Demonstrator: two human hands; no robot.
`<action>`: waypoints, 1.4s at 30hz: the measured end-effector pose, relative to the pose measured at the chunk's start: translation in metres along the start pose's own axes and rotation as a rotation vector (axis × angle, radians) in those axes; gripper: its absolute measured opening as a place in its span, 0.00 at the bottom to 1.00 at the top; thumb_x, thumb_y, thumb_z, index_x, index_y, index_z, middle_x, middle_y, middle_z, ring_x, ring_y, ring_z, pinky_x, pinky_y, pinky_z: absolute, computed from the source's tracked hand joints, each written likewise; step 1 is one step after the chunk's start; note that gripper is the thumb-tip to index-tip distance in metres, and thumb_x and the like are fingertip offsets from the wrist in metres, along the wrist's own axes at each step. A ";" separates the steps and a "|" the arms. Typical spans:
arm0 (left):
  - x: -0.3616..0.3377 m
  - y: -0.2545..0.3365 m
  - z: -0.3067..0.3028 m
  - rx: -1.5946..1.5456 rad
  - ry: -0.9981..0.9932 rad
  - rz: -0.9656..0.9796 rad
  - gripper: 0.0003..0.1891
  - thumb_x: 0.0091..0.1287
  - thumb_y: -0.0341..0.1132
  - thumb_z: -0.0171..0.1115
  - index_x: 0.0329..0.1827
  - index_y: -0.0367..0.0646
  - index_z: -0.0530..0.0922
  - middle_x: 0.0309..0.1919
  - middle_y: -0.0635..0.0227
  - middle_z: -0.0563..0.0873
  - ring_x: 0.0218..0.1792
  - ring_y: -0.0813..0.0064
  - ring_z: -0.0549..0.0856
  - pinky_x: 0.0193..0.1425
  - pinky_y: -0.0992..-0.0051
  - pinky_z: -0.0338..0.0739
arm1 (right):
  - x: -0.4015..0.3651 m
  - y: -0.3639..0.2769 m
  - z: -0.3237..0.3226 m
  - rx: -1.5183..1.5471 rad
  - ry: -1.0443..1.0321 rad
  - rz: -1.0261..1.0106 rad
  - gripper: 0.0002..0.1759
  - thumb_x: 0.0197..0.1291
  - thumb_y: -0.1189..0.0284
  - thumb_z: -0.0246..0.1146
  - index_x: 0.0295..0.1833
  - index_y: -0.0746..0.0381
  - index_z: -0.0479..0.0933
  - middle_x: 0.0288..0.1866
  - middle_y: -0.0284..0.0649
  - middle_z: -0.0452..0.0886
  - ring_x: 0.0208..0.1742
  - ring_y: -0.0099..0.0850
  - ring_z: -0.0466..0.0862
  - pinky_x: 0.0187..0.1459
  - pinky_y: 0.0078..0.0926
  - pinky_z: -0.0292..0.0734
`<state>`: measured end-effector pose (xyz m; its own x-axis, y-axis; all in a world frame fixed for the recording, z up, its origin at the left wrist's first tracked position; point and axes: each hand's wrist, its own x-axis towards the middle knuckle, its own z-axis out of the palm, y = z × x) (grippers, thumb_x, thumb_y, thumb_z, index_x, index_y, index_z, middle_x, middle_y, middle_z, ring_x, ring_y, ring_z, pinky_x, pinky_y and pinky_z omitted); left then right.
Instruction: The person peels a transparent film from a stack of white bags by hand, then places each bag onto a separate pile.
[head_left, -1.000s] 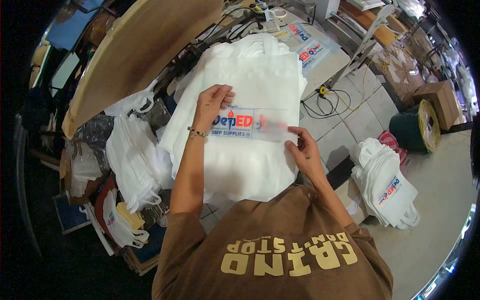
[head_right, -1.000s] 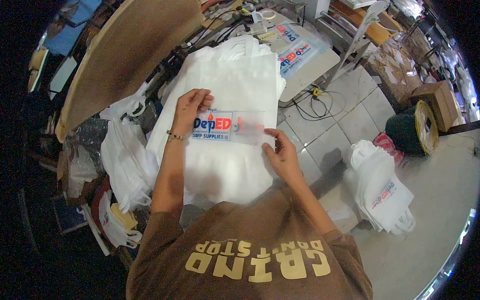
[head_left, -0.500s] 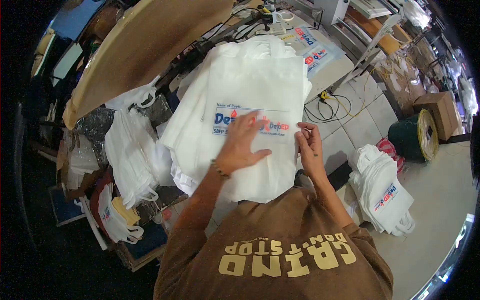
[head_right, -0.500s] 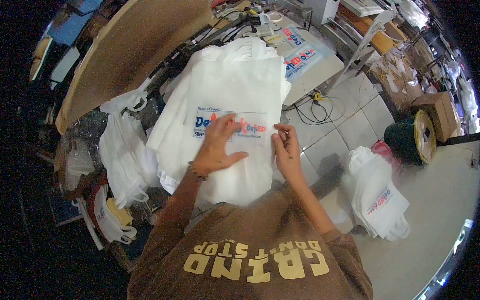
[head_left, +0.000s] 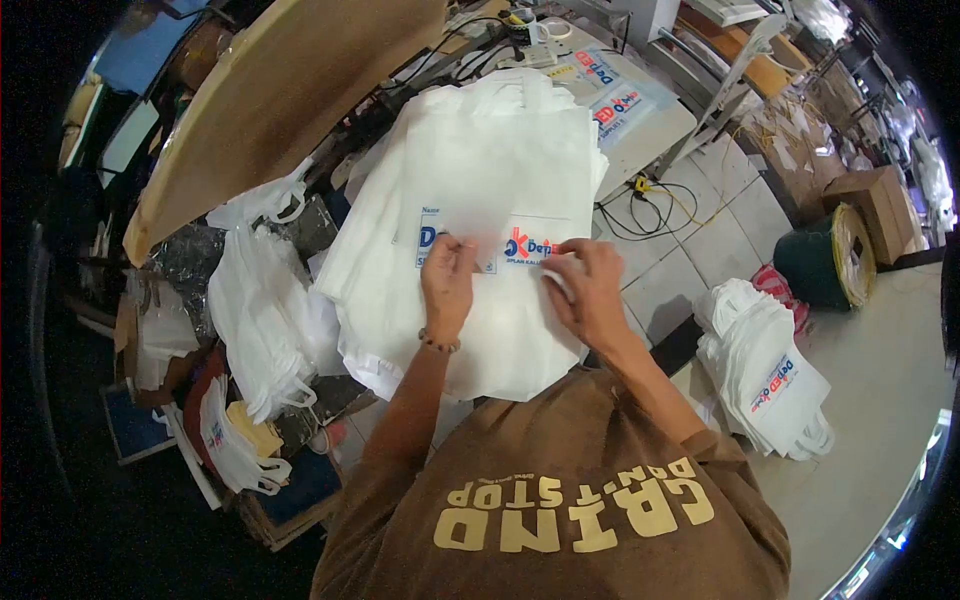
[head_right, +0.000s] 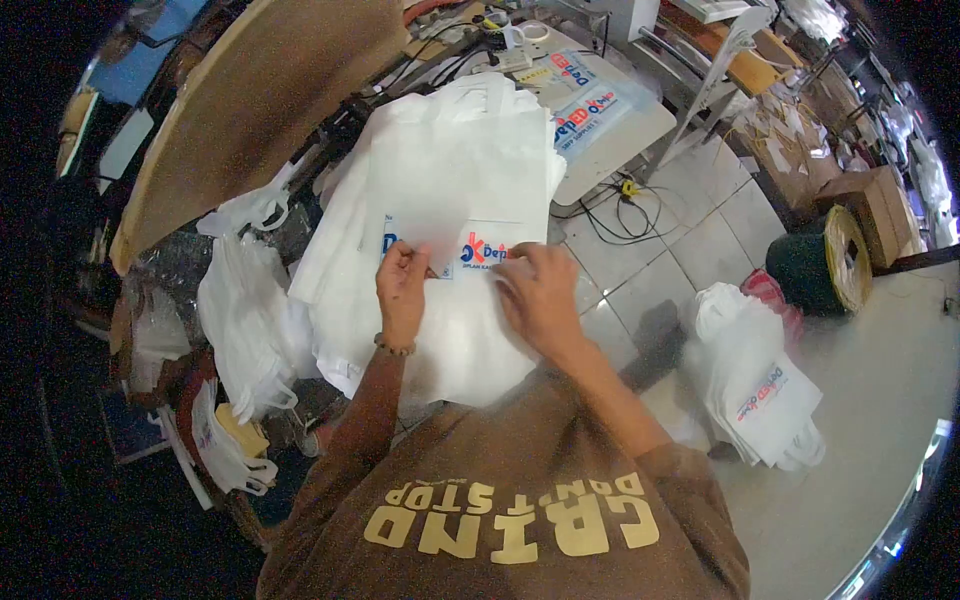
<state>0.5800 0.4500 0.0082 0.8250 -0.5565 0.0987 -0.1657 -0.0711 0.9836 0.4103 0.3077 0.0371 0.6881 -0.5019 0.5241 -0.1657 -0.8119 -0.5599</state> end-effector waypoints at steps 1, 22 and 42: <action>0.000 0.004 0.000 -0.105 0.009 -0.033 0.07 0.75 0.33 0.60 0.39 0.39 0.75 0.33 0.71 0.83 0.32 0.85 0.80 0.37 0.80 0.76 | 0.004 -0.003 0.004 0.014 -0.108 -0.058 0.14 0.54 0.75 0.68 0.48 0.57 0.82 0.55 0.41 0.77 0.54 0.40 0.74 0.51 0.40 0.67; -0.005 0.008 0.001 -0.122 0.016 -0.034 0.08 0.75 0.33 0.60 0.37 0.41 0.74 0.30 0.75 0.79 0.33 0.86 0.78 0.41 0.80 0.77 | 0.033 0.017 0.032 -0.002 -0.300 -0.112 0.17 0.56 0.69 0.66 0.52 0.50 0.84 0.48 0.37 0.76 0.51 0.39 0.72 0.51 0.41 0.64; -0.004 0.007 0.001 -0.099 -0.018 -0.035 0.08 0.75 0.32 0.61 0.37 0.40 0.73 0.31 0.74 0.78 0.33 0.86 0.78 0.39 0.81 0.77 | 0.020 0.010 0.033 0.012 -0.283 -0.151 0.14 0.56 0.69 0.65 0.49 0.50 0.84 0.51 0.37 0.77 0.54 0.39 0.74 0.55 0.43 0.65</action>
<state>0.5749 0.4513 0.0141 0.8191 -0.5703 0.0621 -0.0820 -0.0094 0.9966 0.4453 0.2995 0.0207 0.8739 -0.2713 0.4034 -0.0392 -0.8664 -0.4978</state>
